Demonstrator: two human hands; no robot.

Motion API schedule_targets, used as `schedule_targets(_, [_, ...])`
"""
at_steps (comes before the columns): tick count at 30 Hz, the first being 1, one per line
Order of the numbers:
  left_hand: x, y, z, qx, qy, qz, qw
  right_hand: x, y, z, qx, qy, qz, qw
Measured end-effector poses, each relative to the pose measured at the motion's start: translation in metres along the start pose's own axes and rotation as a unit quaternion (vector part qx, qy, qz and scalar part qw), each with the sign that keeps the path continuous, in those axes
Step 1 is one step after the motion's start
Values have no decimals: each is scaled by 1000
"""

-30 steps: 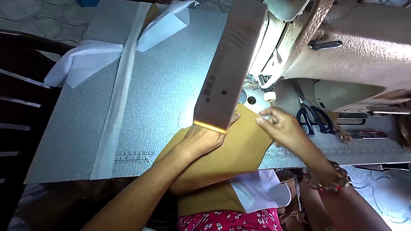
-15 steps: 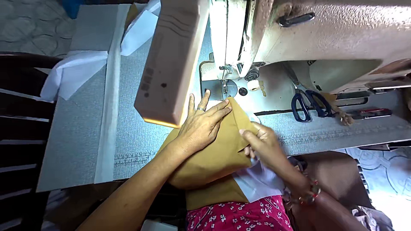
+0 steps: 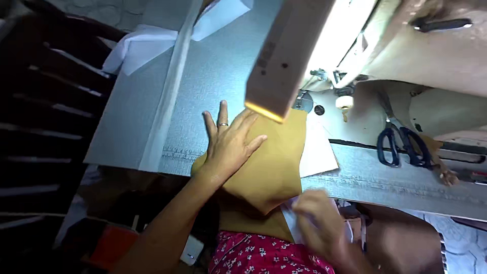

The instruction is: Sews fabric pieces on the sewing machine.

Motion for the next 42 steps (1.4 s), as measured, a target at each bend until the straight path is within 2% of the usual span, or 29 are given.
schedule_targets(1, [-10,1,-5,6,-7,-11,1000,1,23,11,-45,-77,67,994])
schedule_targets(2, [-18,1,-9,9,-12,-19,1000,8,41,21,-79,-124,169,975])
schedule_targets(4, [-25,-2,-13,8,-18,-28,999,26,54,41,-101,-159,410,893])
schedule_targets(5, [-25,-6,-13,4,-19,-29,999,30,52,52,-100,-200,481,848])
schedule_targets(8, [-29,-12,-11,-3,-20,-38,999,23,44,83,-67,-385,547,741])
schedule_targets(9, [-32,-13,-12,-5,-22,-49,999,22,46,86,-63,-419,545,723])
schedule_targets(10, [-37,-11,-13,-5,-27,-63,998,23,50,82,-64,-427,535,727])
schedule_targets(12, [-37,-2,-17,-3,-47,-79,996,27,56,49,-64,-366,516,772])
schedule_targets(15, [-7,18,-18,-5,-91,-40,995,27,41,-40,-5,-155,462,873])
schedule_targets(17, [23,31,-9,4,-89,-10,996,31,18,-107,16,16,400,916])
schedule_targets(18, [39,36,-1,16,-79,-1,997,35,4,-136,-5,128,354,926])
schedule_targets(19, [55,39,8,29,-65,5,997,39,-12,-158,-44,239,306,920])
schedule_targets(21, [85,39,25,35,-38,9,999,41,-42,-176,-93,386,213,893])
schedule_targets(22, [97,36,32,31,-31,6,999,38,-56,-172,-96,427,168,883])
schedule_targets(24, [113,30,42,17,-24,-2,1000,29,-80,-140,-56,424,64,902])
schedule_targets(25, [118,28,45,18,-26,-1,1000,23,-89,-116,-39,381,13,924])
schedule_targets(27, [123,26,47,16,-30,3,999,14,-107,-64,-66,270,-59,959])
schedule_targets(29, [123,27,48,17,-39,15,999,20,-120,-21,-94,172,-104,975])
schedule_targets(32, [119,26,46,5,-43,27,999,41,-125,3,-107,159,-94,977])
schedule_targets(38, [102,20,34,-11,27,71,997,47,-114,4,-74,194,-68,976])
schedule_targets(42, [86,10,26,63,104,68,990,43,-120,8,-91,220,-74,969])
Point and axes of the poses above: each hand's wrist, its own y-axis away from the middle knuckle, its own z-axis out of the palm, x = y × z, the point moved 4 cm from there along -y, towards the middle knuckle, and after that the axes turned 12 degrees about x, right-handed, at the moved point
